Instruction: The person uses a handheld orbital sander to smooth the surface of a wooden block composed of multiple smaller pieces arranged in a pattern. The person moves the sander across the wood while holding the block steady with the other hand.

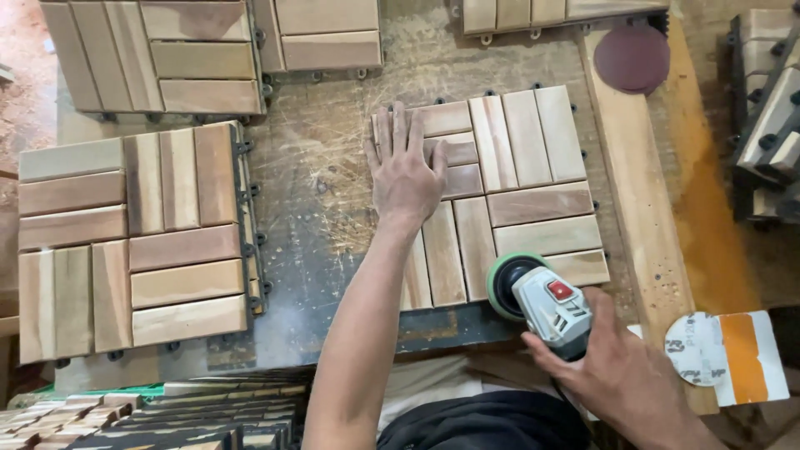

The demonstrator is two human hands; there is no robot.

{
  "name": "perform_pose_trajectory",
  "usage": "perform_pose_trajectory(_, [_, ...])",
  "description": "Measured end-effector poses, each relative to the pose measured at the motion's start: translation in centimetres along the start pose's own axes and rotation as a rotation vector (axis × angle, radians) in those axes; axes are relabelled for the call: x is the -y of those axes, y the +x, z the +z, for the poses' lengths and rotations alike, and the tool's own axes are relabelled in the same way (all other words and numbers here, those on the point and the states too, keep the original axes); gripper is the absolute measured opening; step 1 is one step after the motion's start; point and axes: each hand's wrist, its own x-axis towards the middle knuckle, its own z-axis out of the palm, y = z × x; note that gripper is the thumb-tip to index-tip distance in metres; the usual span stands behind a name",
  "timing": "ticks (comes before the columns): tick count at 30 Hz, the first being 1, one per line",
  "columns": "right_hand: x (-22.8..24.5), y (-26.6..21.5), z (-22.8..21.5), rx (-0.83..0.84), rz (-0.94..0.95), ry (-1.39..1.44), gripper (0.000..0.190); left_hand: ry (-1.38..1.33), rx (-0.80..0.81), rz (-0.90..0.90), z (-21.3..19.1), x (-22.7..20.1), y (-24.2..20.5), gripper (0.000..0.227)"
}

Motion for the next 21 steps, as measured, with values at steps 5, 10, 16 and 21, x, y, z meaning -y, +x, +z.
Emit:
perform_pose_trajectory(5, [1.2, 0.6, 1.4, -0.129, -0.146, -0.076, 0.096, -0.167, -0.003, -0.034, -0.8, 0.2, 0.3, 0.064])
perform_pose_trajectory(10, [2.5, 1.8, -0.3, -0.156, -0.165, -0.081, 0.09, -0.716, -0.047, -0.086, -2.4, 2.3, 0.0, 0.068])
perform_pose_trajectory(16, [4.4, 3.5, -2.6, -0.301, -0.252, -0.086, 0.095, -1.095, -0.076, -0.132, -2.4, 3.3, -0.3, 0.064])
perform_pose_trajectory(21, [5.8, 4.0, -3.8, -0.284, -0.299, -0.11, 0.098, -1.061, -0.078, -0.14, -2.9, 2.9, -0.8, 0.071])
